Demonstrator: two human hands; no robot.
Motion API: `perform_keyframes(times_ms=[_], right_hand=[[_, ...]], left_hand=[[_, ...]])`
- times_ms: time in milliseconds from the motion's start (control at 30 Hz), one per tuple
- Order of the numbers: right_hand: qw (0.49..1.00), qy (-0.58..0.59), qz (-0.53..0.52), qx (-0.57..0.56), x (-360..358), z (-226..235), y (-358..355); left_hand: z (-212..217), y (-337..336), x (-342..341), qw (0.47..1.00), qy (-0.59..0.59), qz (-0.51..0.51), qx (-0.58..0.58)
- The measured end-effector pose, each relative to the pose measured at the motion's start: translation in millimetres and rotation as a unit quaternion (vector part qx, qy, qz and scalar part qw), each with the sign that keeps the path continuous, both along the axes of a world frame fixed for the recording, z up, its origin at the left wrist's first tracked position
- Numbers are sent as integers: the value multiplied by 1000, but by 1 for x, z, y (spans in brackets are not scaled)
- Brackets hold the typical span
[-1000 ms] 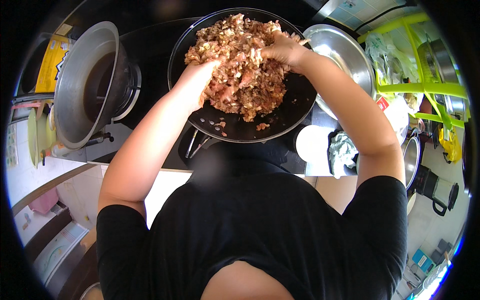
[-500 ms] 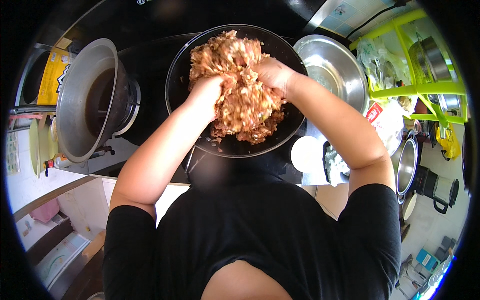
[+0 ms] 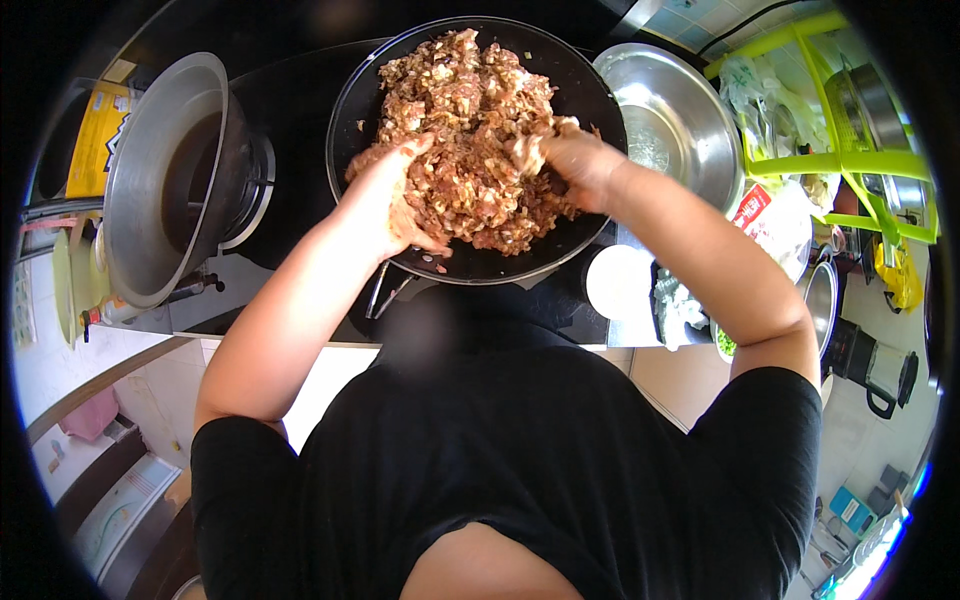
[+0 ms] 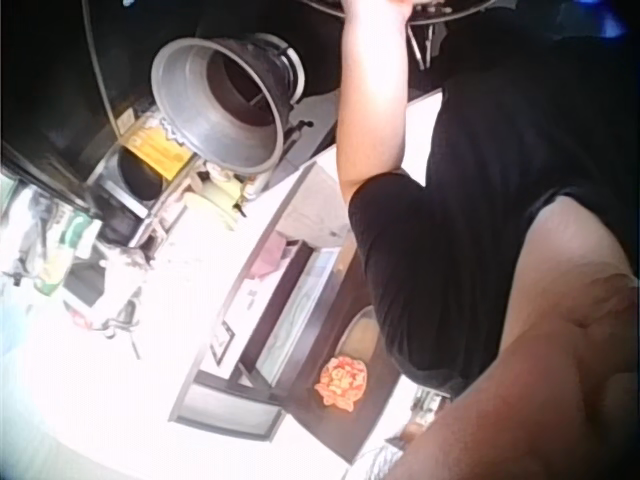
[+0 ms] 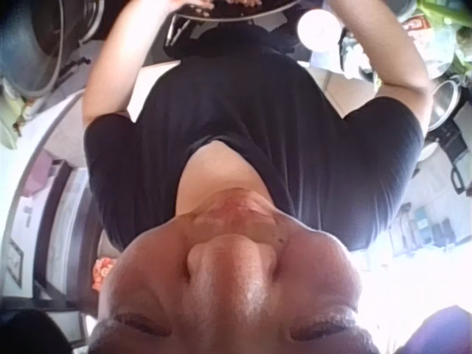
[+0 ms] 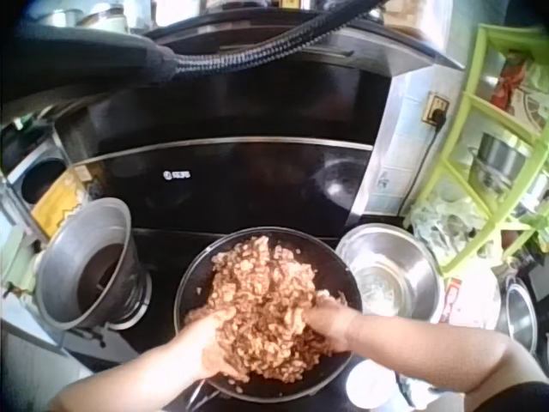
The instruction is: The person adds various seasonings and sauces to a bowl of ground meat and chopped onions, then mixes the ingredients thoroughly by hand. The person uses a spoon to add powders and pours liquids from bottles before kneading the mixture with both hands.
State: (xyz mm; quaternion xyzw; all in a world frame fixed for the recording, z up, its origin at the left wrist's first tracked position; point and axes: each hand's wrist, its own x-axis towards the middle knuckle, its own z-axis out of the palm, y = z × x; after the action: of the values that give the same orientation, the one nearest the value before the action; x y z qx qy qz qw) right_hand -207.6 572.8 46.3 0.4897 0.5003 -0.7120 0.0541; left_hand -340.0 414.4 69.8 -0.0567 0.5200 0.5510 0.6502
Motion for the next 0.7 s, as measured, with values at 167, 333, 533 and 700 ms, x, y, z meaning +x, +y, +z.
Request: perform_keyframes(times_ms=[167, 333, 533, 700], right_hand=[[975, 136, -56, -167, -17, -37, -20], [956, 231, 8, -182, -10, -38, -15], [976, 211, -9, 42, -20, -15, -2], [976, 115, 73, 172, -23, 25, 4]], left_hand=[[-40, 21, 11, 998, 4, 58, 5], [-43, 27, 21, 999, 22, 14, 33], [-29, 33, 12, 948, 262, 87, 162], [-13, 26, -2, 958, 204, 115, 167]])
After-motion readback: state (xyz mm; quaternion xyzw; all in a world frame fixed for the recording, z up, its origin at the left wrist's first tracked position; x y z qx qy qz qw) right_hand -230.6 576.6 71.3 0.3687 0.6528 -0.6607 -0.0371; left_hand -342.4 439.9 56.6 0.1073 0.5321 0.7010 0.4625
